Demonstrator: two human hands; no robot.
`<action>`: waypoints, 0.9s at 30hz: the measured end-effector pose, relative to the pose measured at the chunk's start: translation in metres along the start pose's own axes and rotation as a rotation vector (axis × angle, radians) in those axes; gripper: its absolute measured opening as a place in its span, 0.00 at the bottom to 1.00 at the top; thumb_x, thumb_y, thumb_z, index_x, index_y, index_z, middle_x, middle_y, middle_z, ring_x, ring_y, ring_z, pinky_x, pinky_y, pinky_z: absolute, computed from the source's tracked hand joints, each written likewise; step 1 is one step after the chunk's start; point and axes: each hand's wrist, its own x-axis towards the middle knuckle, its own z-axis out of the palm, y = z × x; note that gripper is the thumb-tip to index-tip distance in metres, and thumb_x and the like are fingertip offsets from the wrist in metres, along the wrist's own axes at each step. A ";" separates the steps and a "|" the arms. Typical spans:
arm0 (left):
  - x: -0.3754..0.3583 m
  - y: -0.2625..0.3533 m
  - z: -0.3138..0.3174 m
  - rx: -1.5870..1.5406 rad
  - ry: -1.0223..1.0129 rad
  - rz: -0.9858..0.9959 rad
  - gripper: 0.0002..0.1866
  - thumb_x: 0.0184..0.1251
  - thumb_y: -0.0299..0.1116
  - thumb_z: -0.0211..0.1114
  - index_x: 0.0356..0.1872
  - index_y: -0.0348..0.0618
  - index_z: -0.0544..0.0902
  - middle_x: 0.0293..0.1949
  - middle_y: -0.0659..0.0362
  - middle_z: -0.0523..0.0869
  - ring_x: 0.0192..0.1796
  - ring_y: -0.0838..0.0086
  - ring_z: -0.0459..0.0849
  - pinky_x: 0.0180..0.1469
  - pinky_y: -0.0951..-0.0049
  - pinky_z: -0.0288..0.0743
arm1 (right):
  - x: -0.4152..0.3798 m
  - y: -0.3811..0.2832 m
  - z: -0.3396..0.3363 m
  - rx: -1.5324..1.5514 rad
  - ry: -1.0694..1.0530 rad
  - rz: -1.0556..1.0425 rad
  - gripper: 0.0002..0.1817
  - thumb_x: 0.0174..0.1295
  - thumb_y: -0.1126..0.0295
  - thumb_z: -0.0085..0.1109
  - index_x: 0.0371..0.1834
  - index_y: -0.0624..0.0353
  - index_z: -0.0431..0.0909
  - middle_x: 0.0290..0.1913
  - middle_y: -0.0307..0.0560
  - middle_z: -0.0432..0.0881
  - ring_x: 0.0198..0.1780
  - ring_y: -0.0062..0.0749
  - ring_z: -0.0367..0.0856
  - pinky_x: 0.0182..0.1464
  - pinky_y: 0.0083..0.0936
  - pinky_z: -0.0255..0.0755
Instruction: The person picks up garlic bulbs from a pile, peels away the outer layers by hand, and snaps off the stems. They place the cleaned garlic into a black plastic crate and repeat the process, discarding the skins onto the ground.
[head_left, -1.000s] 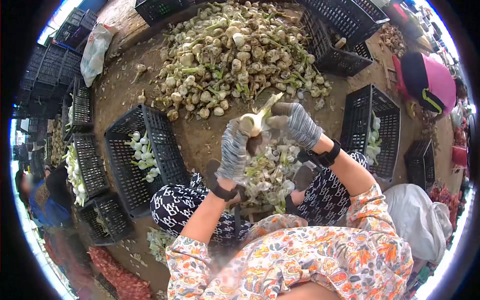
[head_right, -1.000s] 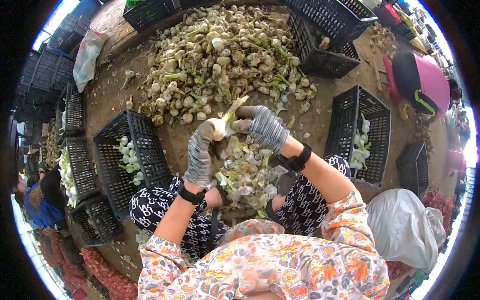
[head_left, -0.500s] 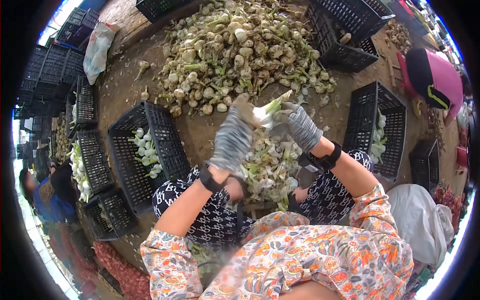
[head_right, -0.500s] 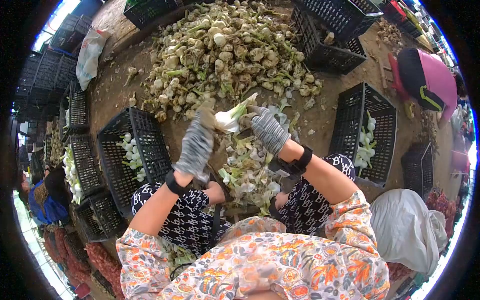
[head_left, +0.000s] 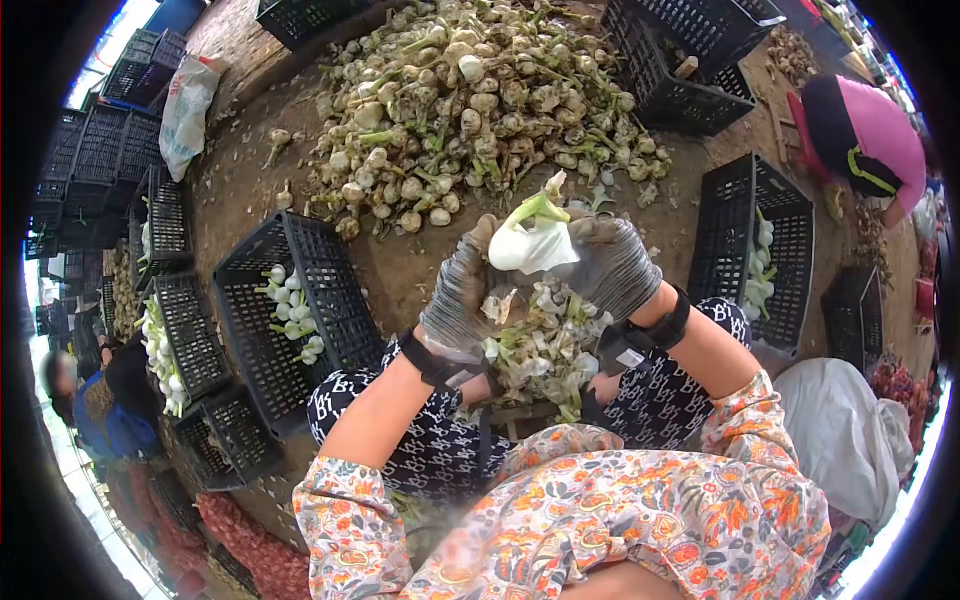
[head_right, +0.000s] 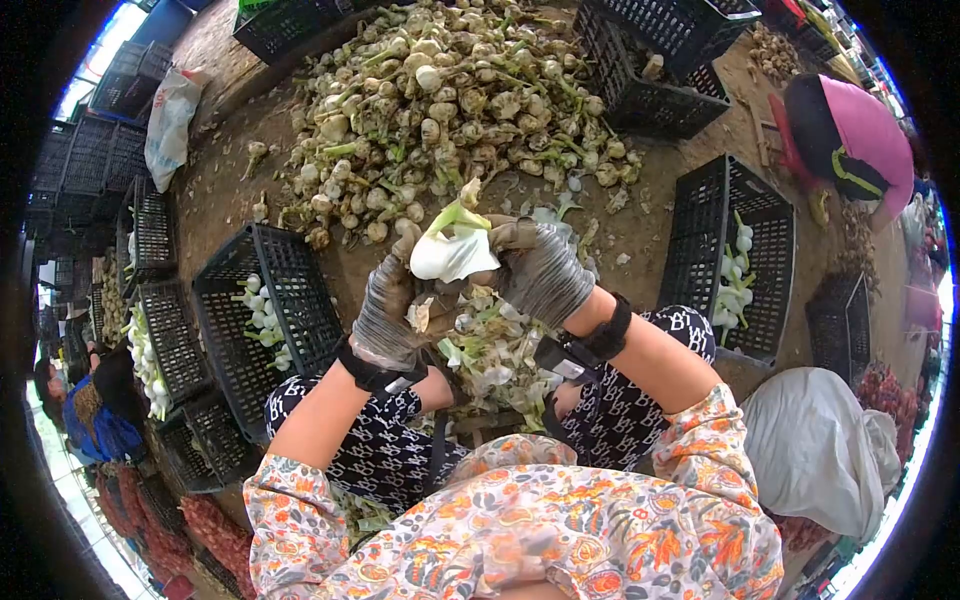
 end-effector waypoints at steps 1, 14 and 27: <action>0.003 0.000 -0.001 -0.040 -0.007 -0.009 0.32 0.59 0.56 0.57 0.53 0.38 0.71 0.34 0.58 0.81 0.22 0.77 0.78 0.20 0.83 0.75 | -0.002 -0.001 -0.004 -0.306 -0.045 -0.125 0.19 0.57 0.73 0.51 0.52 0.68 0.69 0.45 0.47 0.78 0.44 0.29 0.79 0.43 0.23 0.76; 0.015 0.014 -0.002 1.490 0.347 0.625 0.15 0.54 0.23 0.63 0.45 0.42 0.79 0.45 0.59 0.79 0.44 0.77 0.78 0.47 0.78 0.73 | 0.001 -0.006 0.008 -0.896 0.064 -0.350 0.12 0.53 0.81 0.45 0.41 0.69 0.72 0.47 0.54 0.72 0.41 0.38 0.75 0.44 0.24 0.70; 0.022 0.015 -0.027 1.098 0.249 0.644 0.10 0.57 0.20 0.60 0.40 0.39 0.80 0.41 0.59 0.81 0.43 0.78 0.78 0.46 0.79 0.73 | 0.009 -0.013 -0.012 0.031 0.300 0.161 0.12 0.61 0.71 0.48 0.46 0.65 0.71 0.38 0.47 0.79 0.38 0.25 0.79 0.35 0.18 0.74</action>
